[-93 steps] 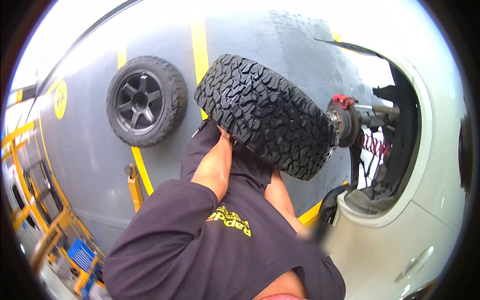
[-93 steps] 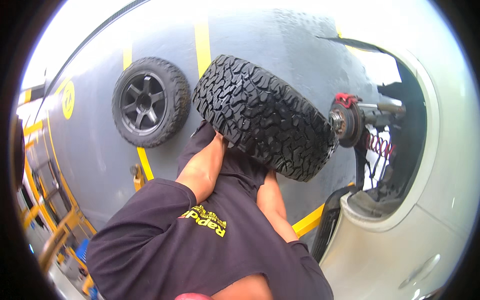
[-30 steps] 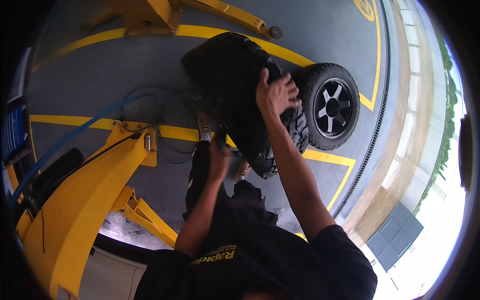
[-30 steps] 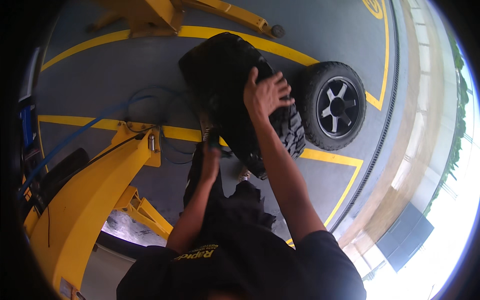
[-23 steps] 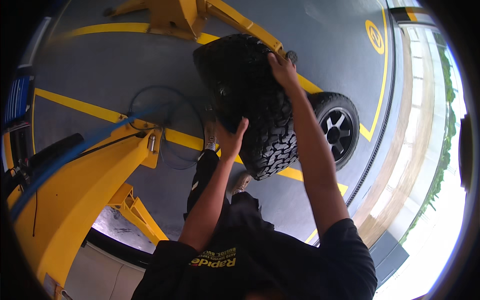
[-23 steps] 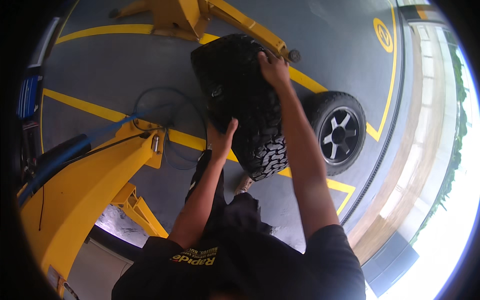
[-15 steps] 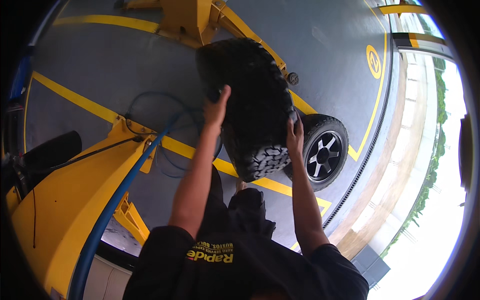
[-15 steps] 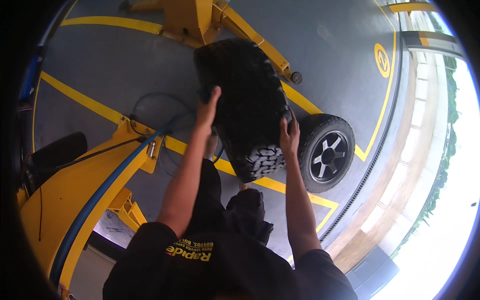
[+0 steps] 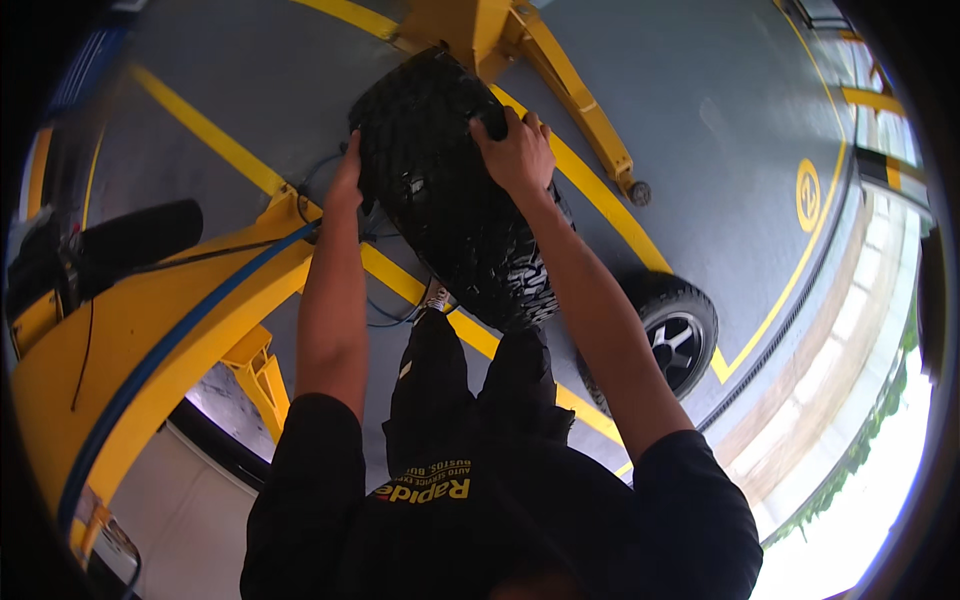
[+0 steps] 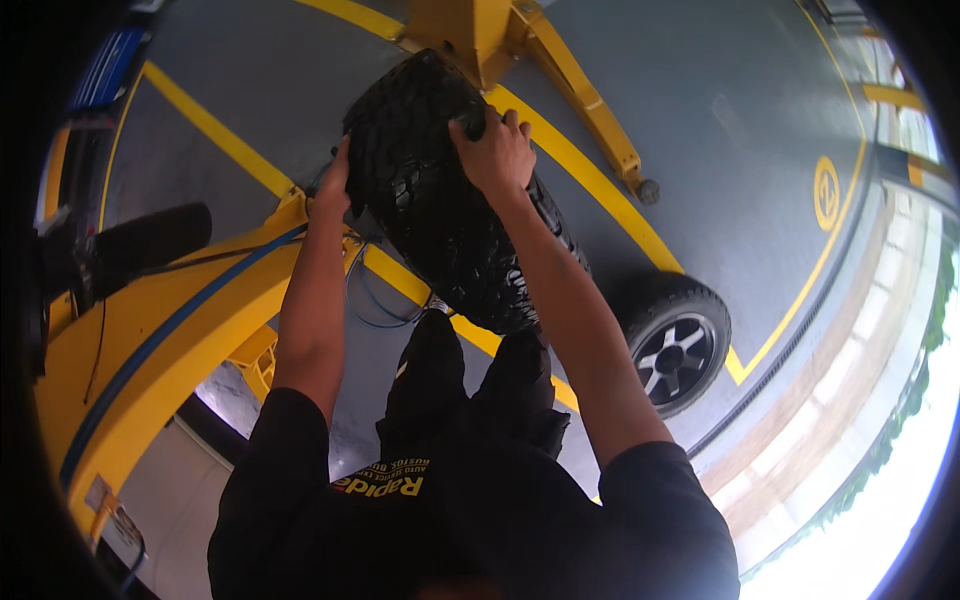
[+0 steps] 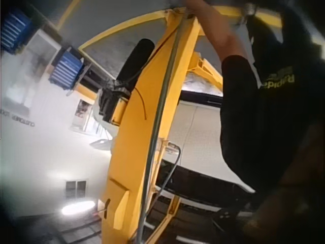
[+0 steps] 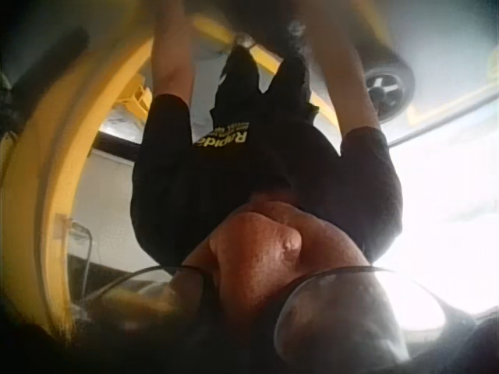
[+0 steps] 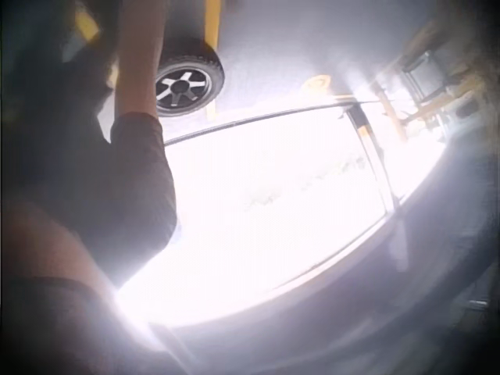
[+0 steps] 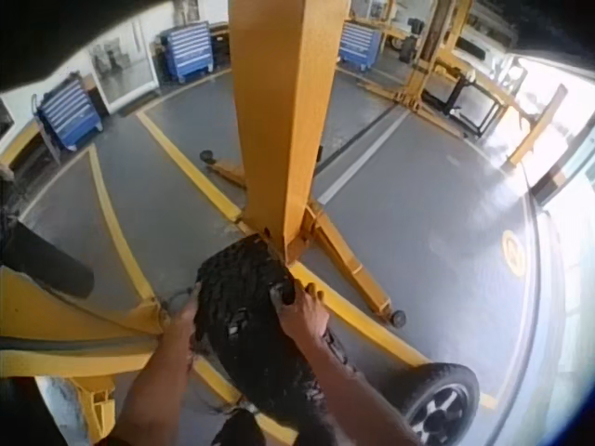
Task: The person cleans a wet tire with a cloth and a thin tool, then inserts a tool into the tire tread while another person stands nearby.
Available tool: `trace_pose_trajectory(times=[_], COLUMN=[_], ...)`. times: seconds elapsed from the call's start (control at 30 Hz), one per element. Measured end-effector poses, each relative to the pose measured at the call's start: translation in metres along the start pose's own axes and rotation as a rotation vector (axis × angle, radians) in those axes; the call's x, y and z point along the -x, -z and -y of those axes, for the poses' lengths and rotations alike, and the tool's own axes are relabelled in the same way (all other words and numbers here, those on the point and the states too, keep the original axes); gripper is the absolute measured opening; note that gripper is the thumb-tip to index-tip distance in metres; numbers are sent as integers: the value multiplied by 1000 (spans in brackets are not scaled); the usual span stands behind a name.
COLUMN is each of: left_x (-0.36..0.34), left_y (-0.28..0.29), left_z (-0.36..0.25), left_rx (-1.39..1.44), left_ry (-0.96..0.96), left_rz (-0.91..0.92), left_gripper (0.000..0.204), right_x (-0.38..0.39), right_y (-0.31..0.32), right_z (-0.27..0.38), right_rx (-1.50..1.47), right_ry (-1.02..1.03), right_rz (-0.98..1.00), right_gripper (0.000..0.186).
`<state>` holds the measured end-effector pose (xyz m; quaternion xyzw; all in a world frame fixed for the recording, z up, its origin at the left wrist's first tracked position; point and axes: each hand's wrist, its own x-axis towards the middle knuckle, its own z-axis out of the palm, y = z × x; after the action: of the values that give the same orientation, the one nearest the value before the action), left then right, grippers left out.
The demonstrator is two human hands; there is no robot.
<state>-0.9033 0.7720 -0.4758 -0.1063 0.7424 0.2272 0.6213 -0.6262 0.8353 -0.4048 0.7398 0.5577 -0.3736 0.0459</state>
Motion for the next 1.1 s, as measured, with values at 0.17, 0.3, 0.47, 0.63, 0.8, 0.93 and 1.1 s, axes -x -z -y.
trace_pose_trajectory(times=[0.17,0.3,0.47,0.63,0.8,0.93,1.1], left_x=[22,38,-12,-71,-128,-119,-52], left_y=[-52,-140,-110,-84,63,196,123], left_z=[68,63,-12,-99,-117,-91,-15], left_rx=[-222,-487,-343,-153,110,765,503], left_ry=[-415,-521,-359,-175,-46,-428,-408], left_rz=[-649,-1135,-1218,-1069,-893,-314,-935], left_gripper=[88,76,75,81,87,88,91], right_x=[-102,-187,-222,-222,-169,-121,-112], right_y=[-19,-19,46,89,61,2,-36], right_z=[68,50,4,-133,-25,69,180], right_rx=[107,39,-375,-54,80,55,51], right_ry=[156,411,582,470,568,584,552], right_rz=[35,169,381,376,263,269,264], right_gripper=[74,72,62,84,111,119,122])
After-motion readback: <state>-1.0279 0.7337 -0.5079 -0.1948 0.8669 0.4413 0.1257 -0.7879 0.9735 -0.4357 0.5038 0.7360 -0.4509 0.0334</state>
